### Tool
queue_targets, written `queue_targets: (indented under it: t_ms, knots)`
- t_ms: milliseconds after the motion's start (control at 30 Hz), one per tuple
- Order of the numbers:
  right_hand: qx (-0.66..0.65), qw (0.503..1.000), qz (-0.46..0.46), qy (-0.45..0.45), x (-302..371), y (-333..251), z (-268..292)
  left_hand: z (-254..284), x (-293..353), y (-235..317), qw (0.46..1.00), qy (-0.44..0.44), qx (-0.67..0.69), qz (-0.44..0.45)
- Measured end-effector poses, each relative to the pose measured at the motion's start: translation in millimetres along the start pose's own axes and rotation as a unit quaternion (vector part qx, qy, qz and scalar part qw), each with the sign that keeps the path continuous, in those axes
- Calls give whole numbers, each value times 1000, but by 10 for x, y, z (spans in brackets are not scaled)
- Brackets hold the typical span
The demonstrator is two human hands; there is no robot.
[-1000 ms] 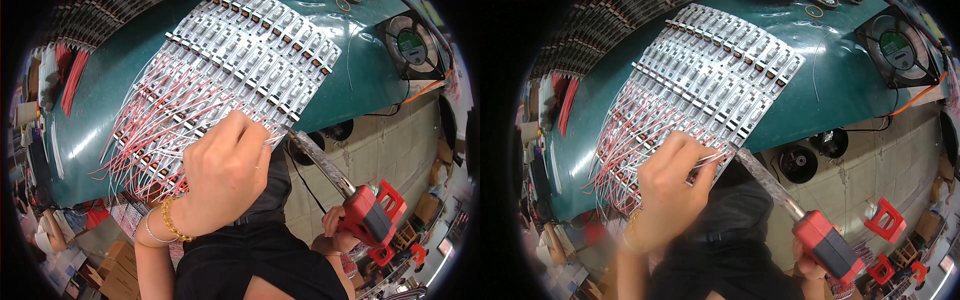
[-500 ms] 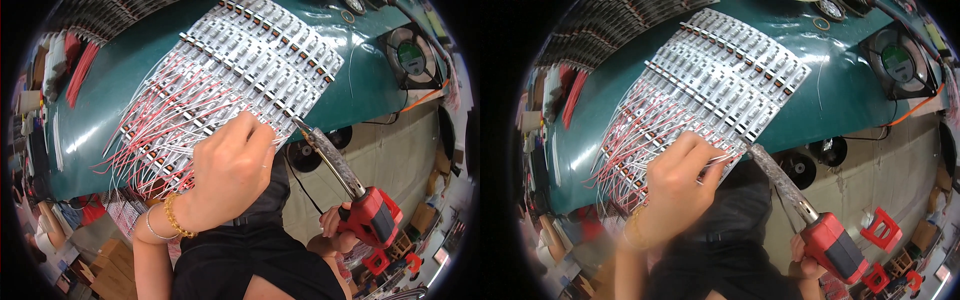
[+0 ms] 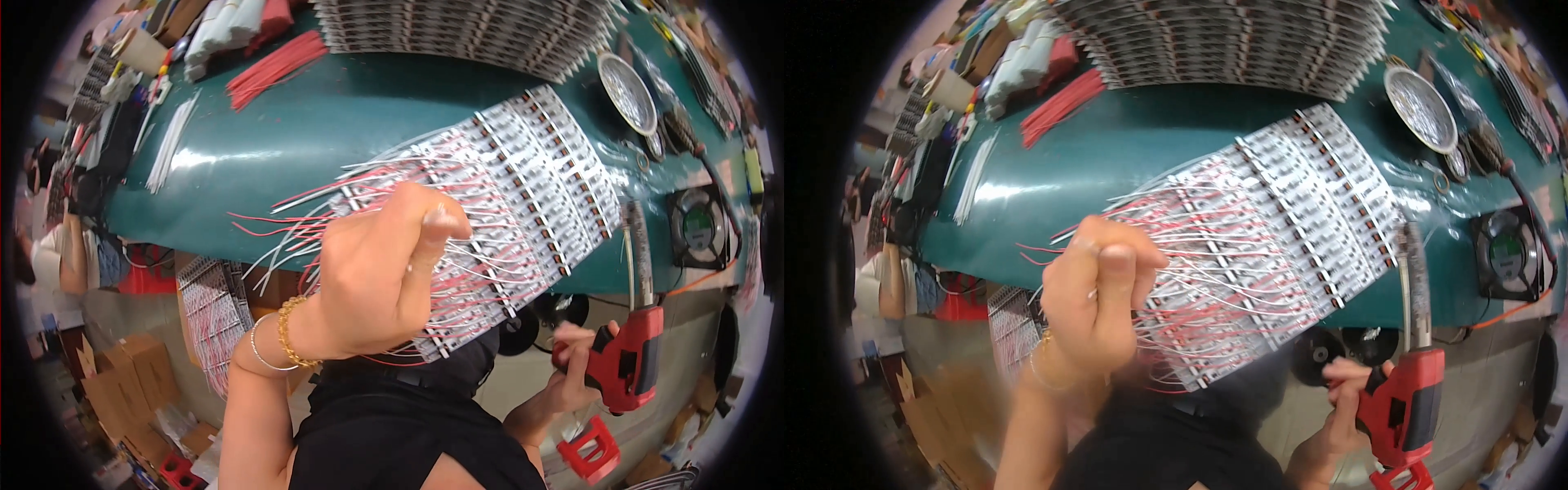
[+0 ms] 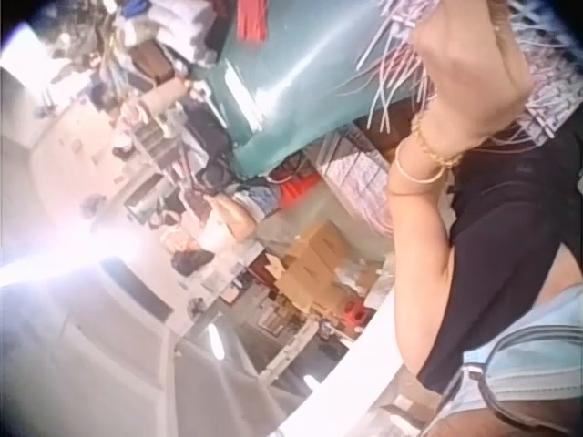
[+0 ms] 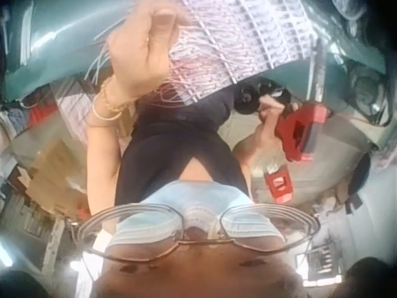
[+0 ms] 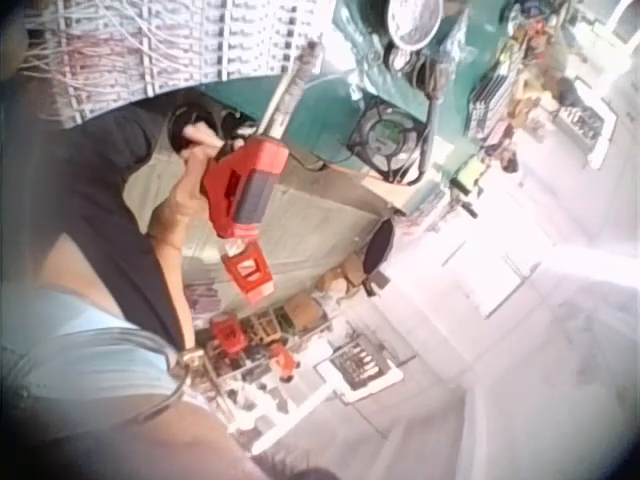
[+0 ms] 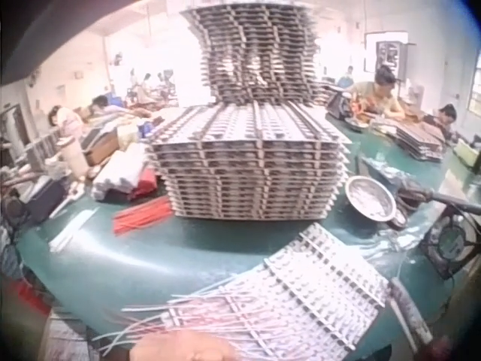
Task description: The person solders white wires onto circuit boards using a soldering tool, picks up red wires from the table, and solders the red wires onto the circuit boards.
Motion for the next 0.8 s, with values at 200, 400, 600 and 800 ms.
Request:
queue_targets:
  t_ms: [200, 400, 600, 800]
  knots:
    - [298, 943, 148, 14, -207, 140, -425, 372, -184, -564, 972, -30, -230, 23]
    - [284, 941, 173, 58, -111, 205, -617, 453, -204, -1114, 946, -150, -276, 73]
    - [265, 951, 151, 42, -33, 171, -746, 619, -283, -1263, 952, -211, -149, 163]
    - [331, 931, 131, -77, 215, 115, -973, 855, -346, -1374, 955, -167, -151, 196]
Point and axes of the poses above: each hand's wrist, its own x-axis away from the middle knuckle, its own z-axis out of the back of the hand, y = z × x, the point moved 7 cm from there along -x, towards the middle knuckle, and after that the axes turned 11 degrees about y, right-handed, at the moved point
